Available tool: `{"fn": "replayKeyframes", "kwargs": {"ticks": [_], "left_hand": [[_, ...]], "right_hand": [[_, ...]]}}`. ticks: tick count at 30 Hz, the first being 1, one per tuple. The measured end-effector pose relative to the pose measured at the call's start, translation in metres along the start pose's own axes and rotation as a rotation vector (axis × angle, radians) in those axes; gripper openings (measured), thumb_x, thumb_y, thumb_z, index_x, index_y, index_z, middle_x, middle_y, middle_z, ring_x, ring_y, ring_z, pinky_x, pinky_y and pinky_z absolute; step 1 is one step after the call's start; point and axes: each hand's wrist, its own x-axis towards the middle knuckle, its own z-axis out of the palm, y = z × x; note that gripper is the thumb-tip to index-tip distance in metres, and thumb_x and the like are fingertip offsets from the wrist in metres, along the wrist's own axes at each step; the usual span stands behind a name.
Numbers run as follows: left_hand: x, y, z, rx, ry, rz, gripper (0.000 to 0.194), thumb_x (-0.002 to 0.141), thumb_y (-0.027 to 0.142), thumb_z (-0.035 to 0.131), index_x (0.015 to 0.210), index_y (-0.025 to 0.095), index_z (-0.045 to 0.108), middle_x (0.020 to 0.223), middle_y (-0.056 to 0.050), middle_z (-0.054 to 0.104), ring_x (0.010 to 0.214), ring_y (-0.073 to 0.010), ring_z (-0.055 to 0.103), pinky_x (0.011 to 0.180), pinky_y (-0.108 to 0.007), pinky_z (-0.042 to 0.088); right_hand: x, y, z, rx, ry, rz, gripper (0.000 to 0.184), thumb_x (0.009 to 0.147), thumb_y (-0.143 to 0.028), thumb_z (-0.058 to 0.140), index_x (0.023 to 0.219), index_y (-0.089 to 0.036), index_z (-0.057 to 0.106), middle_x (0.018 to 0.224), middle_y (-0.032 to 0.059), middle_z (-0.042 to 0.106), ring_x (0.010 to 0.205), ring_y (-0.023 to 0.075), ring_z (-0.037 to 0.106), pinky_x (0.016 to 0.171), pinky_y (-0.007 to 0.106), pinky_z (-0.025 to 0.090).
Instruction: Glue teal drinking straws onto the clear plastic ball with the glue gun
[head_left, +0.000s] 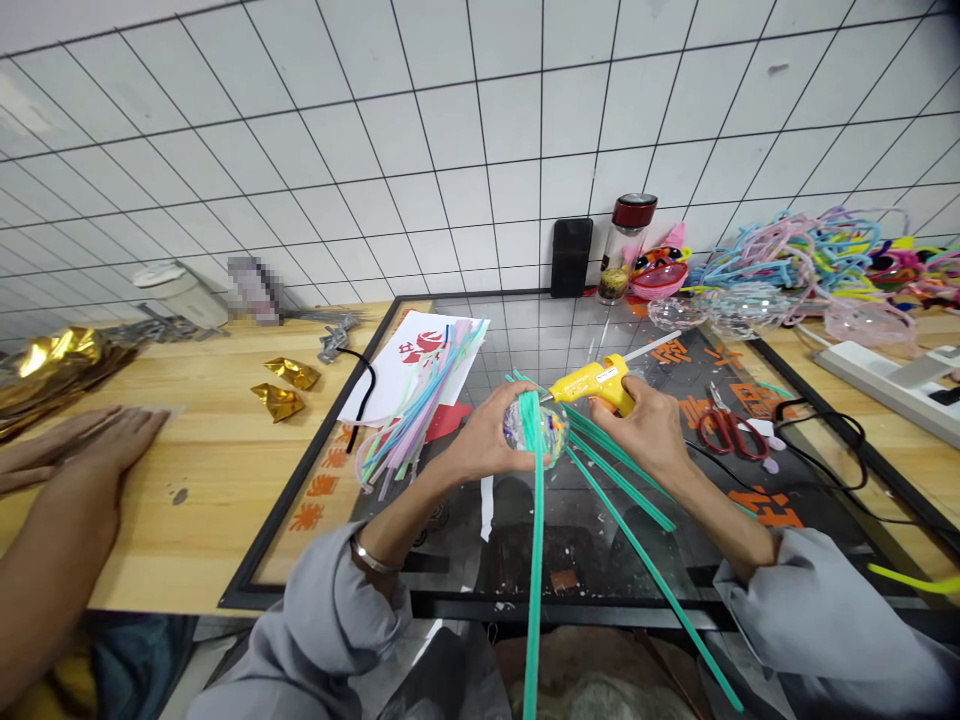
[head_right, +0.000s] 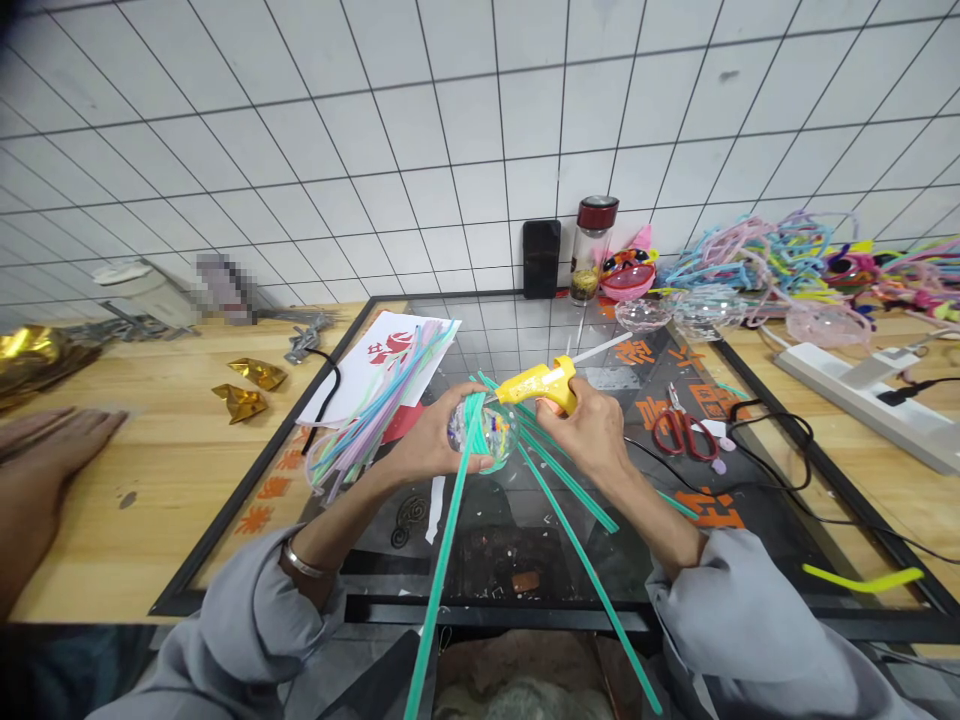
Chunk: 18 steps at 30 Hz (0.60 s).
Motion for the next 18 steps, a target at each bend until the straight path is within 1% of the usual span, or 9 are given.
{"fn": "replayKeyframes", "kwargs": {"ticks": [4, 10, 18], "left_hand": [[0.0004, -0.0016, 0.0004, -0.007, 0.001, 0.012, 0.082, 0.056, 0.037, 0.086, 0.128, 0.021, 0.051, 0.128, -0.01, 0.059, 0.116, -0.0307, 0.058, 0.104, -0.045, 0.045], [0.0007, -0.0002, 0.0003, 0.005, 0.0, 0.027, 0.081, 0.056, 0.037, 0.086, 0.127, 0.019, 0.052, 0.128, -0.011, 0.059, 0.117, -0.031, 0.057, 0.105, -0.046, 0.044], [0.0002, 0.0012, 0.0006, -0.009, 0.003, 0.0, 0.08, 0.056, 0.035, 0.085, 0.127, 0.021, 0.051, 0.127, -0.009, 0.059, 0.115, -0.0292, 0.059, 0.103, -0.044, 0.045]], "right_hand": [[-0.0004, -0.0003, 0.0001, -0.001, 0.008, 0.008, 0.03, 0.071, -0.05, 0.053, 0.06, -0.024, 0.041, 0.048, -0.0035, 0.043, 0.045, 0.0107, 0.036, 0.049, 0.027, 0.024], [-0.0002, -0.0005, -0.0002, -0.002, -0.032, 0.033, 0.03, 0.07, -0.049, 0.052, 0.061, -0.024, 0.041, 0.05, -0.003, 0.043, 0.047, 0.0116, 0.038, 0.052, 0.028, 0.026], [0.0008, 0.0019, 0.0, -0.004, -0.029, 0.027, 0.028, 0.068, -0.047, 0.054, 0.059, -0.023, 0.043, 0.049, -0.0033, 0.043, 0.046, 0.0115, 0.038, 0.051, 0.028, 0.027]]}}
